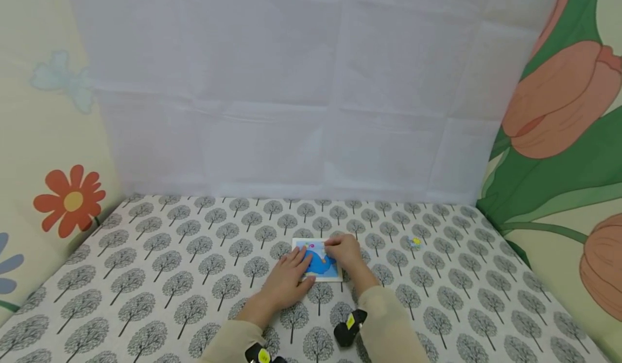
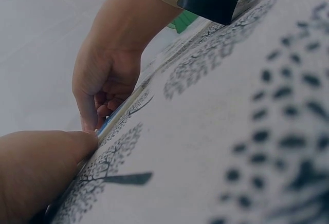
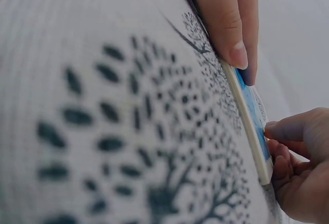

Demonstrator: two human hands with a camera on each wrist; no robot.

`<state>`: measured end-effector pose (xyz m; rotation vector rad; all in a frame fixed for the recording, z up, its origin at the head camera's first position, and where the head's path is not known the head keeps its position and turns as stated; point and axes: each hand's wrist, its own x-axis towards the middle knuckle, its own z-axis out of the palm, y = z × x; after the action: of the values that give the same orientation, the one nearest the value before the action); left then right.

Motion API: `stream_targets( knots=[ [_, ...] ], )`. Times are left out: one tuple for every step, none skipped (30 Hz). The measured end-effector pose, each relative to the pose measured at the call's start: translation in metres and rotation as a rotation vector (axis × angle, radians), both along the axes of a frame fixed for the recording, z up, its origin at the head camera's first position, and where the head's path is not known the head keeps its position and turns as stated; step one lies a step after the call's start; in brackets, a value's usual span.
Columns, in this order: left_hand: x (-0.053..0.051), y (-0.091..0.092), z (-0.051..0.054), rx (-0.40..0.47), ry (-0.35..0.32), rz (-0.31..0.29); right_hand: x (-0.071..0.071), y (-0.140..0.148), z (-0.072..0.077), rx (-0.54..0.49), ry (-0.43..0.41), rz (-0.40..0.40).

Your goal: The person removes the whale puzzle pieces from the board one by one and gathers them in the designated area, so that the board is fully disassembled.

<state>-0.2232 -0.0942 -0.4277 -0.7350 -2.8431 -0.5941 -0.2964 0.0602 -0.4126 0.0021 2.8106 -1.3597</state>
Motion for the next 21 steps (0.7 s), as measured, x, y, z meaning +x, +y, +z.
stream_targets(
  knots=[
    [0.0, -0.0002, -0.0002, 0.0, 0.001, 0.001, 0.0002, -0.0002, 0.0, -0.001, -0.003, 0.0],
    [0.0, -0.0003, -0.0003, 0.0, 0.003, 0.0, 0.0006, -0.0001, -0.0002, -0.006, -0.004, 0.004],
    [-0.0001, -0.0004, -0.0005, 0.001, 0.007, 0.0, 0.001, 0.0, -0.0004, -0.012, -0.001, 0.008],
    [-0.0001, -0.0004, -0.0006, 0.001, 0.008, -0.001, 0.0013, 0.0001, -0.0008, -0.017, 0.004, 0.011],
    [-0.0002, -0.0004, -0.0006, 0.003, 0.01, -0.002, 0.002, 0.0003, -0.0009, -0.024, 0.011, 0.014],
    [-0.0001, -0.0003, -0.0006, 0.004, 0.012, -0.002, 0.0025, 0.0005, -0.0012, -0.03, 0.02, 0.019],
    [-0.0001, -0.0006, -0.0004, 0.005, 0.015, -0.001, 0.0028, 0.0002, -0.0011, -0.038, 0.03, 0.025],
    [-0.0001, -0.0008, -0.0003, 0.005, 0.017, 0.0, 0.0032, -0.0001, -0.0009, -0.044, 0.038, 0.03],
    [-0.0002, -0.0011, -0.0003, 0.006, 0.017, 0.002, 0.0035, -0.0005, -0.0005, -0.046, 0.044, 0.031],
    [0.0, -0.0013, -0.0001, 0.006, 0.015, 0.003, 0.0037, -0.0009, -0.0001, -0.049, 0.045, 0.031],
    [0.0001, -0.0014, 0.0001, 0.007, 0.016, 0.003, 0.0039, -0.0012, 0.0003, -0.048, 0.044, 0.028],
    [0.0003, -0.0014, 0.0003, 0.008, 0.016, 0.003, 0.004, -0.0014, 0.0007, -0.044, 0.045, 0.024],
    [0.0002, -0.0014, 0.0002, 0.01, 0.015, 0.002, 0.0038, -0.0015, 0.0011, -0.039, 0.043, 0.018],
    [0.0001, -0.0012, 0.0002, 0.011, 0.015, 0.002, 0.0034, -0.0015, 0.0013, -0.032, 0.038, 0.009],
    [0.0, -0.0011, 0.0002, 0.013, 0.013, 0.0, 0.0028, -0.0017, 0.0013, -0.026, 0.033, 0.0],
    [-0.0002, -0.0009, 0.0003, 0.013, 0.013, -0.001, 0.0022, -0.0019, 0.0012, -0.02, 0.027, -0.008],
    [-0.0003, -0.0008, 0.0002, 0.015, 0.012, -0.001, 0.0018, -0.002, 0.0013, -0.013, 0.026, -0.015],
    [-0.0003, -0.0008, 0.0001, 0.013, 0.011, -0.001, 0.0014, -0.002, 0.001, -0.01, 0.024, -0.021],
    [-0.0004, -0.0009, -0.0001, 0.01, 0.011, 0.0, 0.0008, -0.0022, 0.0006, -0.009, 0.018, -0.028],
    [-0.0004, -0.0009, -0.0001, 0.006, 0.011, 0.0, 0.0007, -0.0024, 0.0006, -0.01, 0.015, -0.031],
    [-0.0002, -0.001, 0.0001, 0.009, 0.008, -0.001, 0.0005, -0.0025, 0.0003, -0.009, 0.018, -0.03]
  ],
)
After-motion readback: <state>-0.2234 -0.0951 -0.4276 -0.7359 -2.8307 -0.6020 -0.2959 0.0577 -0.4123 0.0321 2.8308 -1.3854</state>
